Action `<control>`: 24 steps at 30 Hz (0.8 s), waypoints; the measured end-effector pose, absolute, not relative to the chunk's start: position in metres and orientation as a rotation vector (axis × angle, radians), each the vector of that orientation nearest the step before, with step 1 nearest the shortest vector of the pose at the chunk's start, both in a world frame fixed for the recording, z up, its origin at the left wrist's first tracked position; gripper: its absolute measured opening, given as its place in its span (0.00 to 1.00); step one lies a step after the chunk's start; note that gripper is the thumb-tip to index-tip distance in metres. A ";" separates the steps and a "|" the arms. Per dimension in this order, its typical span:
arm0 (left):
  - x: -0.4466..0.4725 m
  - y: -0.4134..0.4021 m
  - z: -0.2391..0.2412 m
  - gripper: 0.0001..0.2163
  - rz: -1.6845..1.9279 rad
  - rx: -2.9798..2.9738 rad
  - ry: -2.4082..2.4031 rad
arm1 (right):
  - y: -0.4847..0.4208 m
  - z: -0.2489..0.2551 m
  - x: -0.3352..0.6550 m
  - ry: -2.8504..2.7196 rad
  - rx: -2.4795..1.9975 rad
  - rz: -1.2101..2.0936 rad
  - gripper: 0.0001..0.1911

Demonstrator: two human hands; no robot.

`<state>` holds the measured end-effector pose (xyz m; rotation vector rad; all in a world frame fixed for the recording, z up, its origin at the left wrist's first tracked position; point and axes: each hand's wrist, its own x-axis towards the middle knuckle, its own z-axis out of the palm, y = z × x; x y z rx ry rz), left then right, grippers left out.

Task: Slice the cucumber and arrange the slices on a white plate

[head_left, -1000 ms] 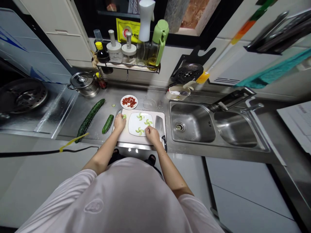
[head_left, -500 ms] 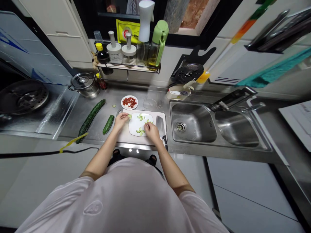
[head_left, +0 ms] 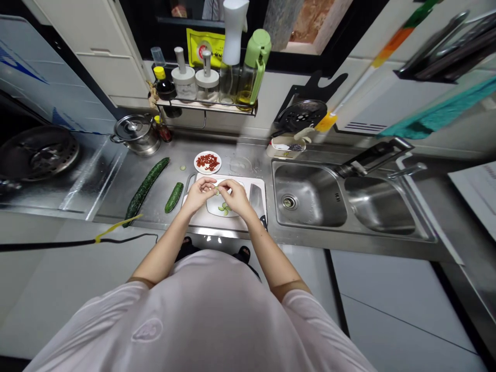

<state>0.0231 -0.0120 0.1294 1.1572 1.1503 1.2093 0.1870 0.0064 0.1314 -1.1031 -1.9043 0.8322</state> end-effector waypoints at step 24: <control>0.024 -0.005 0.110 0.22 1.107 0.752 1.218 | 0.011 0.115 0.190 -1.902 -1.135 0.850 0.07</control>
